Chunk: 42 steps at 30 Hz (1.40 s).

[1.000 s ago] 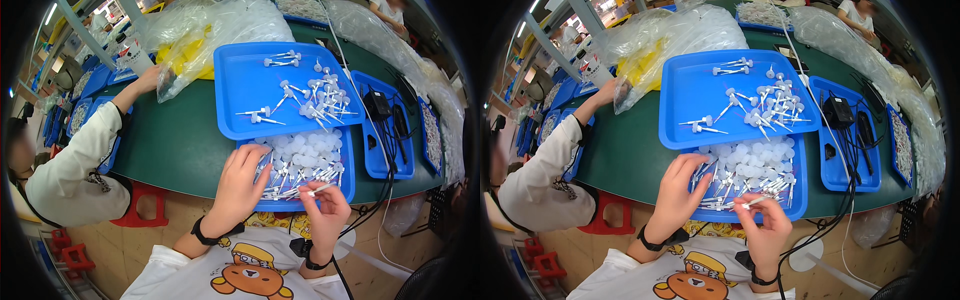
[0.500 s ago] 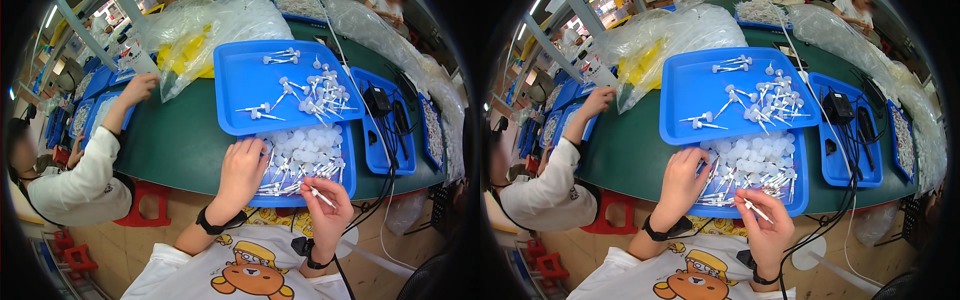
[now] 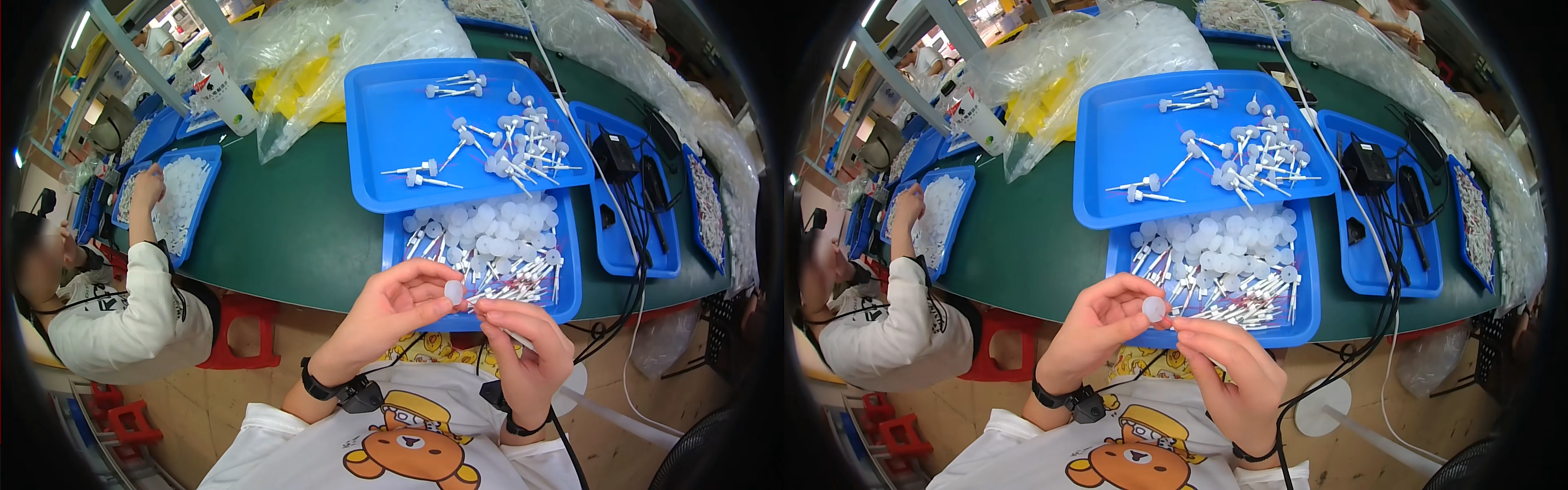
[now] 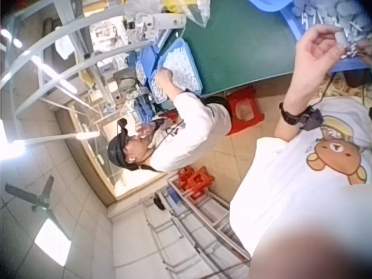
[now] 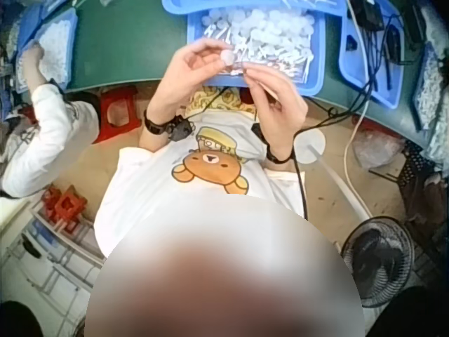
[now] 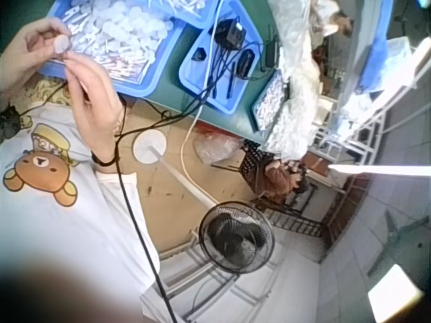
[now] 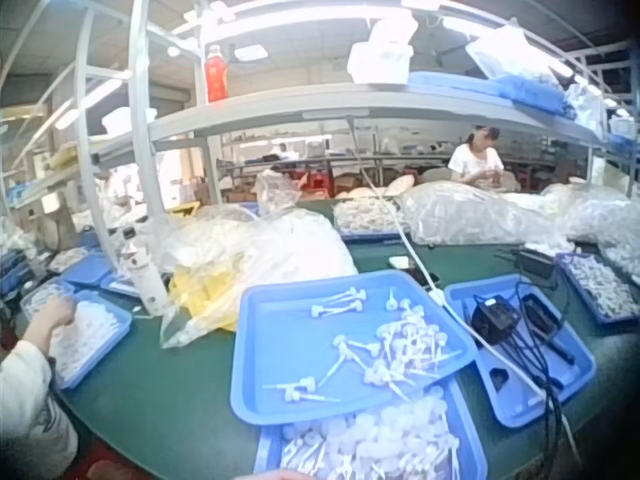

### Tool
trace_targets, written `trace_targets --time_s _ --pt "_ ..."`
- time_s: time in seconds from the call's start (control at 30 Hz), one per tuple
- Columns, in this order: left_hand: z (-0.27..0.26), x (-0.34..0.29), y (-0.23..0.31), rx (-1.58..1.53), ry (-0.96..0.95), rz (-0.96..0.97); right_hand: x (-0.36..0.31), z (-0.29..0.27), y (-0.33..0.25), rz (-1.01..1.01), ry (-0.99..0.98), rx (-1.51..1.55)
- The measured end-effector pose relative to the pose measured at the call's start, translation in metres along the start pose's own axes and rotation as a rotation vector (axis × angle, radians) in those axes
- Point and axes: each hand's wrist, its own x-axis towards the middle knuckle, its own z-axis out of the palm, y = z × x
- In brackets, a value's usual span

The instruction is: The person repeatedly picks small white plastic caps and rod-like components from blue trays and presses them together by hand, placing the assembled units into a tray. The process continues throughout the clip with consistent hand movements and no tools used.

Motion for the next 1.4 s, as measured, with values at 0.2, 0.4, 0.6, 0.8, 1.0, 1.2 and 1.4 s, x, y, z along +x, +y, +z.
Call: trace_targets --time_s 0.2,0.4,0.6,0.8,1.0,1.2,1.4 --pt "0.002 -0.005 0.004 0.009 -0.013 -0.050 0.001 0.003 -0.002 0.038 0.022 0.000" --pt "-0.002 -0.002 -0.002 0.061 -0.017 -0.005 0.000 -0.001 0.002 -0.040 -0.091 -0.044" --pt "-0.006 -0.003 -0.003 0.092 -0.050 -0.057 -0.001 -0.008 0.011 0.036 -0.096 -0.040" --pt "-0.005 -0.004 -0.002 0.120 -0.013 -0.101 0.000 -0.009 0.009 -0.004 -0.152 -0.073" --pt "0.000 -0.005 -0.004 0.123 -0.060 -0.042 -0.002 -0.004 0.011 0.022 -0.099 -0.029" --pt "0.002 -0.005 -0.008 0.147 -0.073 0.022 -0.004 -0.009 0.008 0.015 -0.073 -0.208" --pt "-0.001 -0.005 -0.009 0.247 -0.178 0.152 -0.002 -0.012 0.018 -0.176 -0.226 -0.324"
